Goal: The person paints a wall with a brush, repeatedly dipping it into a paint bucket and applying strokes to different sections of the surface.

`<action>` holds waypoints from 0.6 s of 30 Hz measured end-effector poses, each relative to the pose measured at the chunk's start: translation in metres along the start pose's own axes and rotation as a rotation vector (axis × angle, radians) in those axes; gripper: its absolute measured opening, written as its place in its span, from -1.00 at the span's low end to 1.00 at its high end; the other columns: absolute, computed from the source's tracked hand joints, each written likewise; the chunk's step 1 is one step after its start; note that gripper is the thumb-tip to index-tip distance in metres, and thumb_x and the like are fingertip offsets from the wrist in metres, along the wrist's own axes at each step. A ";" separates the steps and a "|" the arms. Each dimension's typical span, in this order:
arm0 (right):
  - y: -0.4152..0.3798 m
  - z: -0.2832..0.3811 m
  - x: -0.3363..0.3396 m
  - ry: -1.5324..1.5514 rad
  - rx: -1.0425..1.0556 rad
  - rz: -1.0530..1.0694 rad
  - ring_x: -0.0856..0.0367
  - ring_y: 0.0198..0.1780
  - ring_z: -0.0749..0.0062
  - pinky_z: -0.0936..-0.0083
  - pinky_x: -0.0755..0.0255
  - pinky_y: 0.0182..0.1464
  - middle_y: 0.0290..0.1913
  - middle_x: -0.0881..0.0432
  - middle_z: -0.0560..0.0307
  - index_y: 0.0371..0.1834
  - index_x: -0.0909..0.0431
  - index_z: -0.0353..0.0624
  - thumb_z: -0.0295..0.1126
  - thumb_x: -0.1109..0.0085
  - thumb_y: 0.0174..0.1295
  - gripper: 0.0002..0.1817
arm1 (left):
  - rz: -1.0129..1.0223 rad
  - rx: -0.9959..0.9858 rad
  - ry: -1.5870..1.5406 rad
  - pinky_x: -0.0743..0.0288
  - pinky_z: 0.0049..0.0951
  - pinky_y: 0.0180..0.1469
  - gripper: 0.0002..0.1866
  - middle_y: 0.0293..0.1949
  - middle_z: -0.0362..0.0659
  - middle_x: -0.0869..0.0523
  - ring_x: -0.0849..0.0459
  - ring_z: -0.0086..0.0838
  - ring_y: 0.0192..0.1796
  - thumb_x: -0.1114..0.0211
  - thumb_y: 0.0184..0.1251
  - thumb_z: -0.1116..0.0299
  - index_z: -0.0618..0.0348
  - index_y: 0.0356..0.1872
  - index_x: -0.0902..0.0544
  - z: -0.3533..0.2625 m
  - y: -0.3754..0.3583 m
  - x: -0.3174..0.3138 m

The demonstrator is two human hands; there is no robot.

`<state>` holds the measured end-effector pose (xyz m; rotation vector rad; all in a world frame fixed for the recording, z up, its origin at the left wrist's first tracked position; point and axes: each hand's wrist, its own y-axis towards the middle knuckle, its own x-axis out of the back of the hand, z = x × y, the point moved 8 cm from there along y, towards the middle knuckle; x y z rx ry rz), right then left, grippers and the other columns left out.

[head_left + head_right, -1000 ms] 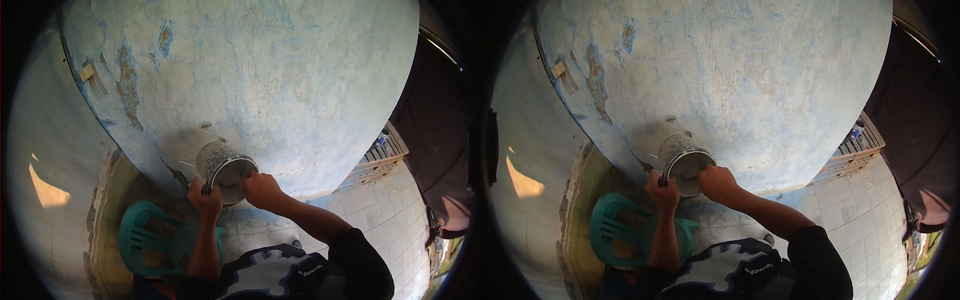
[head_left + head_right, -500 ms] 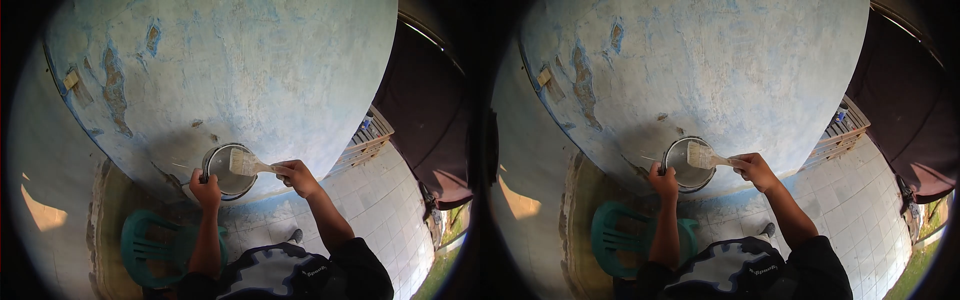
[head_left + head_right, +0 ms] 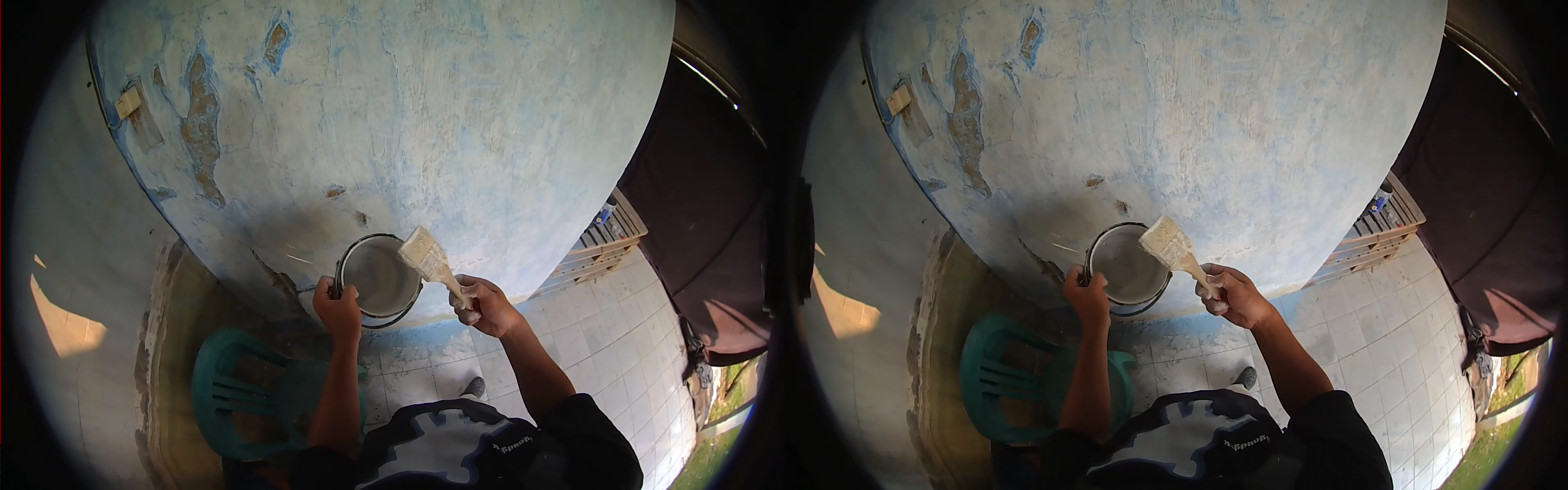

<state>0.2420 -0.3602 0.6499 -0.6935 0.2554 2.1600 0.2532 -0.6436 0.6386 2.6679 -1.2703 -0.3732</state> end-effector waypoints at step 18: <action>0.141 0.055 0.026 -1.453 0.923 -0.691 -0.64 -0.36 -0.05 0.13 -0.53 -0.28 -0.22 -0.60 -0.14 0.00 -0.62 -0.31 -0.48 -0.13 0.42 -0.81 | -0.253 0.020 -0.037 -0.10 -0.54 -0.24 -0.72 -0.43 -0.30 -0.19 -0.13 -0.54 -0.35 -0.17 0.02 0.65 0.16 -0.47 -0.21 0.018 -0.004 0.046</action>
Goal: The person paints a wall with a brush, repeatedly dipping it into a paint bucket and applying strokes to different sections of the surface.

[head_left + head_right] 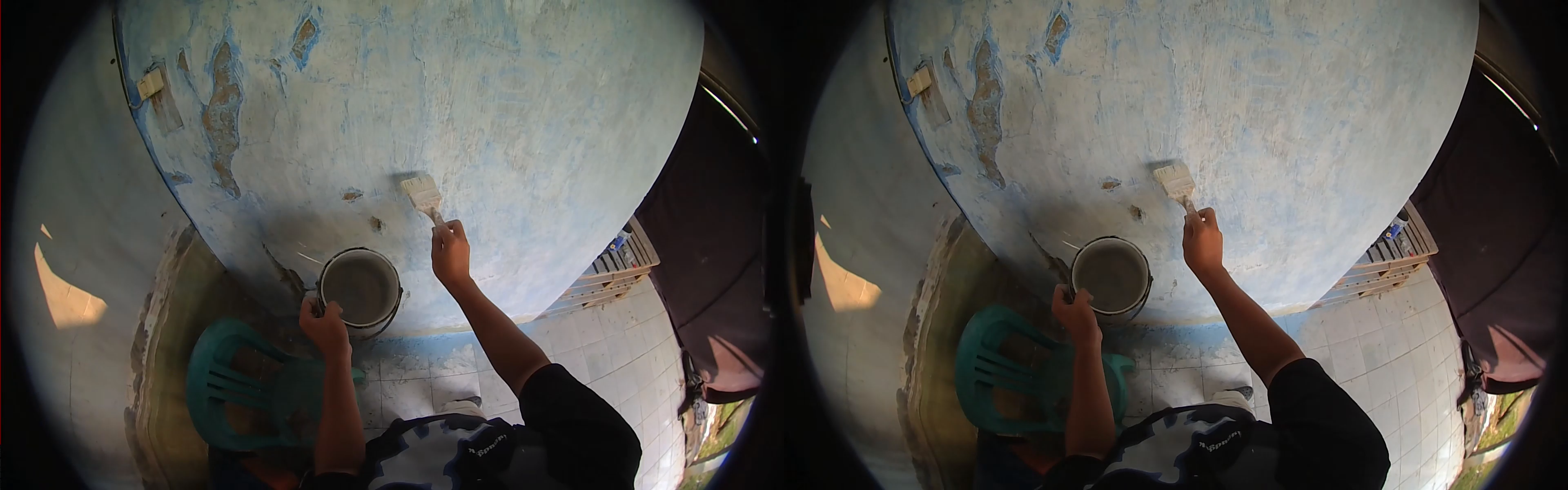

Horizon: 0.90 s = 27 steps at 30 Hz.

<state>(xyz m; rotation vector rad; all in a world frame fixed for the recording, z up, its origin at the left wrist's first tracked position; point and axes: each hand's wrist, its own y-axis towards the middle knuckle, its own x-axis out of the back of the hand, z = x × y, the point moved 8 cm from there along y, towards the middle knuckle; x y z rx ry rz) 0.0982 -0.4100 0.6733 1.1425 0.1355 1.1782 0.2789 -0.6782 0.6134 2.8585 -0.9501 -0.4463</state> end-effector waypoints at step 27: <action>-0.061 -0.039 -0.064 -0.271 -0.334 0.331 -0.71 -0.20 -0.23 -0.08 -0.61 -0.18 -0.13 -0.61 -0.18 0.10 -0.57 -0.19 -0.39 -0.05 0.43 -0.74 | -0.055 0.062 -0.017 -0.10 -0.51 -0.23 -0.73 -0.43 -0.30 -0.22 -0.13 -0.53 -0.35 -0.15 0.05 0.68 0.15 -0.48 -0.22 0.005 -0.012 0.025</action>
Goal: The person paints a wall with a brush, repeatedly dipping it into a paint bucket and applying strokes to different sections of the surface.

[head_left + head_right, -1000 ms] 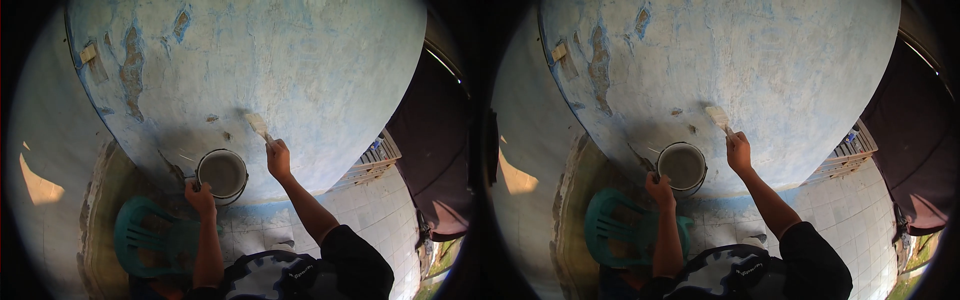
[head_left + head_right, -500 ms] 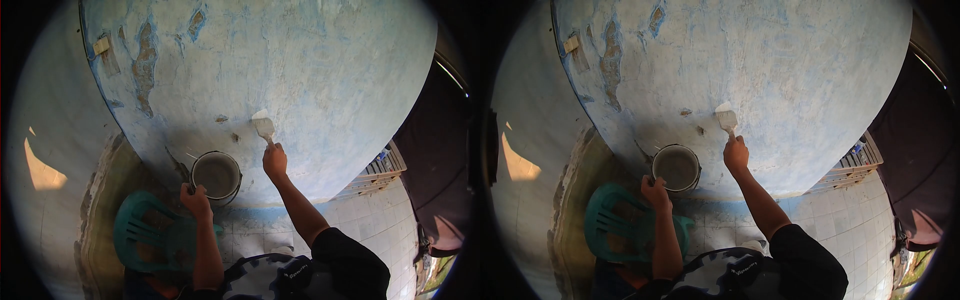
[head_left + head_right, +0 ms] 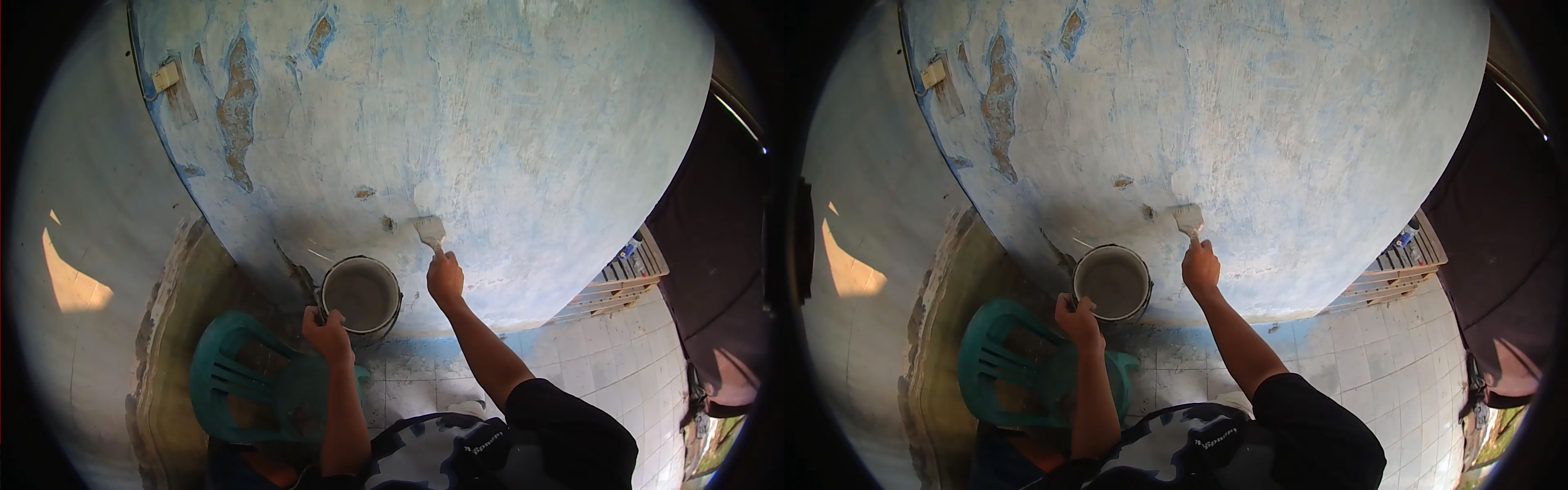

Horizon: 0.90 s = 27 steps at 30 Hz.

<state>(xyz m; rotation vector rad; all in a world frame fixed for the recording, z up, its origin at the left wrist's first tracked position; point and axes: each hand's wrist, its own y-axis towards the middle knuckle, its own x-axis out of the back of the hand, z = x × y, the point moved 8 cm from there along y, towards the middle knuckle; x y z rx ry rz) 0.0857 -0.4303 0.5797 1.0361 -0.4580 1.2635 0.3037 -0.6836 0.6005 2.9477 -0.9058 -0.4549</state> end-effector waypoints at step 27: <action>-0.022 -0.075 -0.043 0.030 -0.168 -0.052 -0.70 -0.27 -0.20 -0.08 -0.58 -0.26 -0.19 -0.64 -0.17 0.12 -0.60 -0.18 -0.40 -0.08 0.41 -0.72 | 0.122 0.015 0.114 -0.11 -0.52 -0.28 -0.73 -0.45 -0.33 -0.22 -0.15 -0.59 -0.37 -0.18 -0.01 0.67 0.15 -0.51 -0.25 0.028 0.016 -0.033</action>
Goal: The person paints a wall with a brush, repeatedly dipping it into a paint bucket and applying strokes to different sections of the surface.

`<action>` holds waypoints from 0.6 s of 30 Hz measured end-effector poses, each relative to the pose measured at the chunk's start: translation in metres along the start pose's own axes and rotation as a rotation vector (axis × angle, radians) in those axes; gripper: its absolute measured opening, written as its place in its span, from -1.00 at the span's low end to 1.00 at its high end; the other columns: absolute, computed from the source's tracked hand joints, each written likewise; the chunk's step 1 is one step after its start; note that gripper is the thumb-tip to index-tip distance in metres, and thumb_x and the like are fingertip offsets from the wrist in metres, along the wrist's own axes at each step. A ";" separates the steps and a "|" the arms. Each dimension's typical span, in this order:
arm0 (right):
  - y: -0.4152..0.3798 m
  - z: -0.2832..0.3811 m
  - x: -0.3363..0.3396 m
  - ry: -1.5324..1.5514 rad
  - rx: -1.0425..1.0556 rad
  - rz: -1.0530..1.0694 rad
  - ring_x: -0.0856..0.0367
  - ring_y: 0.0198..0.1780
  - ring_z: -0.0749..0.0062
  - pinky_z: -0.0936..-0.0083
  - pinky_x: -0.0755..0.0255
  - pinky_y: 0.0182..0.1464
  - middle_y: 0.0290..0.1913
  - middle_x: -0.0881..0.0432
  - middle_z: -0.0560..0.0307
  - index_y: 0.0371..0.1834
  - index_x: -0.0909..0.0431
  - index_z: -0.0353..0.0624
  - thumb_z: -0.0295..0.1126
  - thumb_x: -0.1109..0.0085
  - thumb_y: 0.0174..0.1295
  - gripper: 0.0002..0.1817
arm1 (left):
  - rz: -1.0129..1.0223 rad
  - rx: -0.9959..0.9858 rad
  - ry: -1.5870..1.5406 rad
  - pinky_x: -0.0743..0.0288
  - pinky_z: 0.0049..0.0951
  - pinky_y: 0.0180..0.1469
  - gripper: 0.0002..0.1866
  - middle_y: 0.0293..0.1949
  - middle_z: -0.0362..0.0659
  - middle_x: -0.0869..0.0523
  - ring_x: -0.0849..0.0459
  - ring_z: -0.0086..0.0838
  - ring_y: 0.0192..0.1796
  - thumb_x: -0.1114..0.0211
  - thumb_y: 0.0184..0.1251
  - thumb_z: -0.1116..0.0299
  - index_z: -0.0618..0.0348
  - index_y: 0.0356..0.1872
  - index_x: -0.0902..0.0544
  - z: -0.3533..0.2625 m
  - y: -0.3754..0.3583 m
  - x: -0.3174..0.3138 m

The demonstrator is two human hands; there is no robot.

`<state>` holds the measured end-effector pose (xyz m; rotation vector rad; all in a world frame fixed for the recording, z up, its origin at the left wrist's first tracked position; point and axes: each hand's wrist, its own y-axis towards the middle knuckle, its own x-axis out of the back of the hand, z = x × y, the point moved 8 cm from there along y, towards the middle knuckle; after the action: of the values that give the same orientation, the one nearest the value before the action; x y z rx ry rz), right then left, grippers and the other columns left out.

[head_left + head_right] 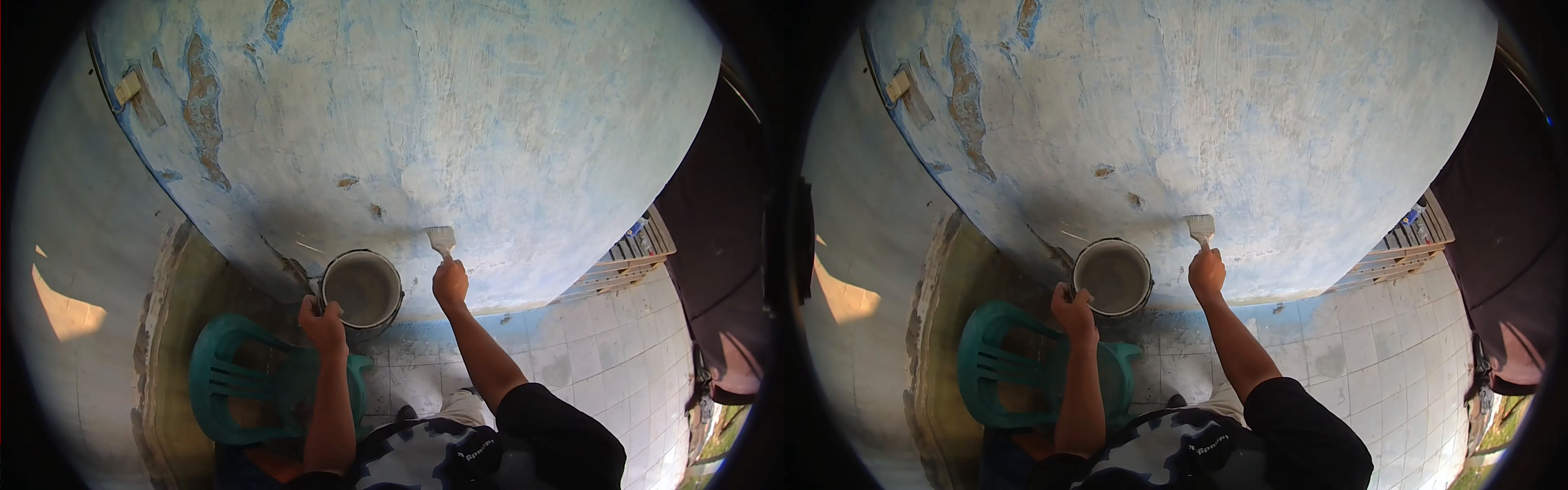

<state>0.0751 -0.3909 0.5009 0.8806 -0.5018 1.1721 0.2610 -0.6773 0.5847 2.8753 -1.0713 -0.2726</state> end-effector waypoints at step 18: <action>0.020 0.048 0.064 0.181 0.128 -0.118 -0.66 -0.30 -0.22 -0.10 -0.54 -0.26 -0.31 -0.62 -0.19 -0.14 -0.66 -0.25 -0.42 -0.10 0.38 -0.83 | -0.003 0.062 0.031 -0.09 -0.51 -0.29 -0.74 -0.46 -0.35 -0.21 -0.15 -0.61 -0.37 -0.17 -0.01 0.69 0.14 -0.51 -0.27 0.005 -0.015 -0.019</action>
<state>0.0828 -0.3904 0.5830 0.8917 -0.2264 1.1724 0.2556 -0.6539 0.5812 2.9247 -1.0897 -0.1979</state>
